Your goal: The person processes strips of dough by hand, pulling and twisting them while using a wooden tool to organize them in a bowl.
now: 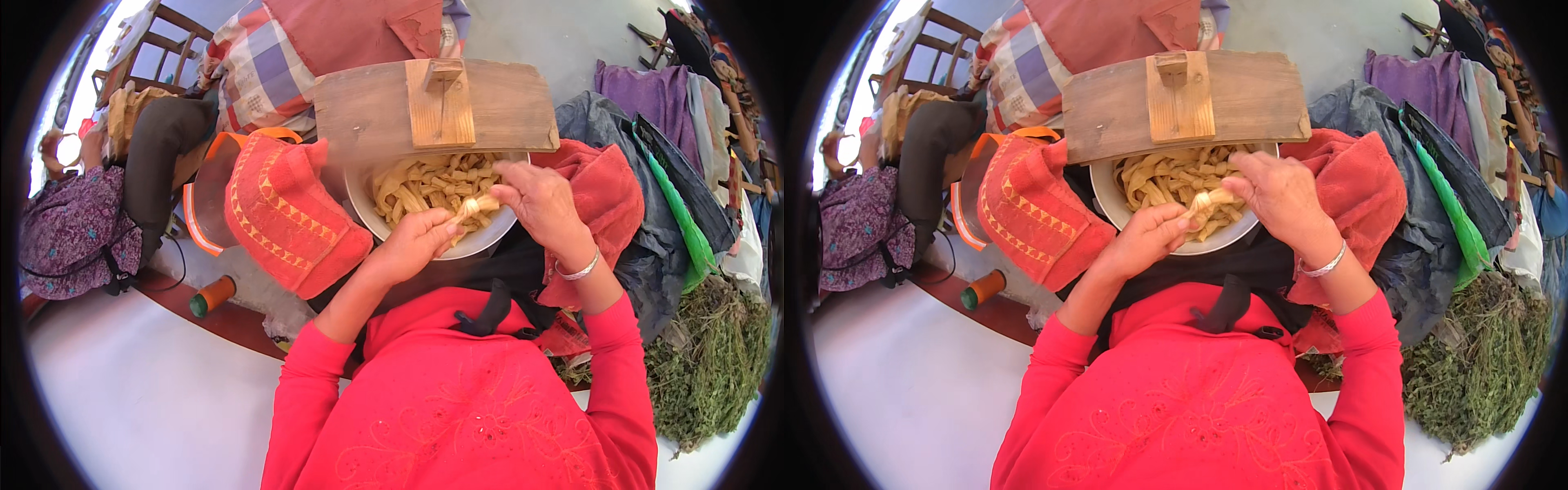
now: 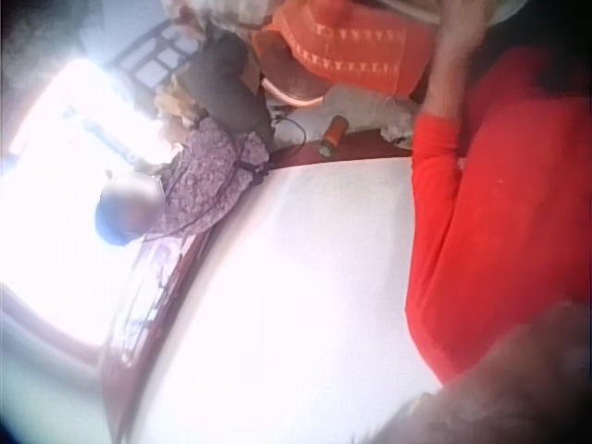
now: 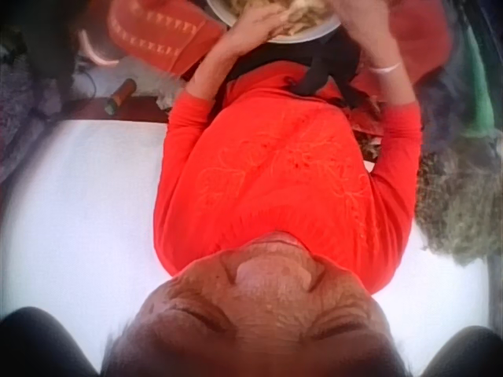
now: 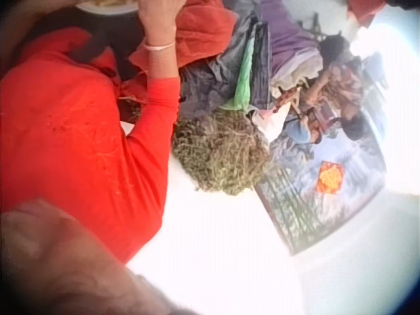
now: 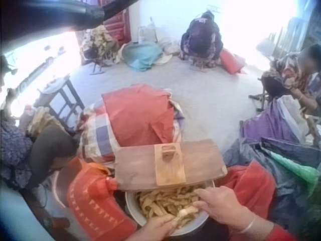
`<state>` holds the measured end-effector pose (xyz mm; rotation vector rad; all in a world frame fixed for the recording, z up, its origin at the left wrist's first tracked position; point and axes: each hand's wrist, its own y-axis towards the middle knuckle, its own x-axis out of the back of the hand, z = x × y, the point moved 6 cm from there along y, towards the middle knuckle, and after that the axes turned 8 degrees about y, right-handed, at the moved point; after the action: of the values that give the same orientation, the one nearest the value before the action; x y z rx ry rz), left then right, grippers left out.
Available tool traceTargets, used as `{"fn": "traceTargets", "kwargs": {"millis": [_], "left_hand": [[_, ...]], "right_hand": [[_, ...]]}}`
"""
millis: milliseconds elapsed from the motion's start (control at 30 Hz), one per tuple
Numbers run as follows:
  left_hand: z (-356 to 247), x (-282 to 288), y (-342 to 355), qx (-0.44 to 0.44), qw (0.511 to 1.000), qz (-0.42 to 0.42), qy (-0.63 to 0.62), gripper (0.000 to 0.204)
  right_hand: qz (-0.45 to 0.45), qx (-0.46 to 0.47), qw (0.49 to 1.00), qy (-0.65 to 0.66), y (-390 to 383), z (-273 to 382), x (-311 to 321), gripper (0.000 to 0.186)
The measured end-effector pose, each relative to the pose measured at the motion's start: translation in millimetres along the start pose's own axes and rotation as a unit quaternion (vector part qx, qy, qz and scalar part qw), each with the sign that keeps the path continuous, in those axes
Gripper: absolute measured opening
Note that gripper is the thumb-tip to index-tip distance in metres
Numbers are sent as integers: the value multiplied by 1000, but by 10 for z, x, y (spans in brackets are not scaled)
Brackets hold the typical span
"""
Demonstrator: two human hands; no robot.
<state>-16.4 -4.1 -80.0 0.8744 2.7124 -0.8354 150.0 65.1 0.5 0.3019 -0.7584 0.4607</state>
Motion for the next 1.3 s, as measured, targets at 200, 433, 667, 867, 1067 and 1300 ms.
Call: {"fn": "traceTargets", "kwargs": {"millis": [200, 433, 667, 867, 1067, 1300], "left_hand": [[111, -93, 215, 44, 915, -72, -395, 23], [197, -237, 625, 27, 821, -83, -565, 21], [238, -208, 552, -35, 912, -200, -355, 20], [35, -130, 314, -113, 921, -223, 298, 24], [-391, -365, 97, -232, 764, -251, 547, 18], [-287, -250, 130, -186, 797, -347, 458, 9]], "right_hand": [[17, 159, 987, 5, -321, 381, -260, 48], [-47, 177, 982, 45, -556, 345, -614, 42], [-119, -171, 870, 447, -794, -101, -769, 19], [-171, 97, 980, 1, -658, 318, -361, 30], [-165, 92, 980, 57, -598, 227, -412, 19], [-269, -22, 903, 335, -577, -129, -604, 14]]}}
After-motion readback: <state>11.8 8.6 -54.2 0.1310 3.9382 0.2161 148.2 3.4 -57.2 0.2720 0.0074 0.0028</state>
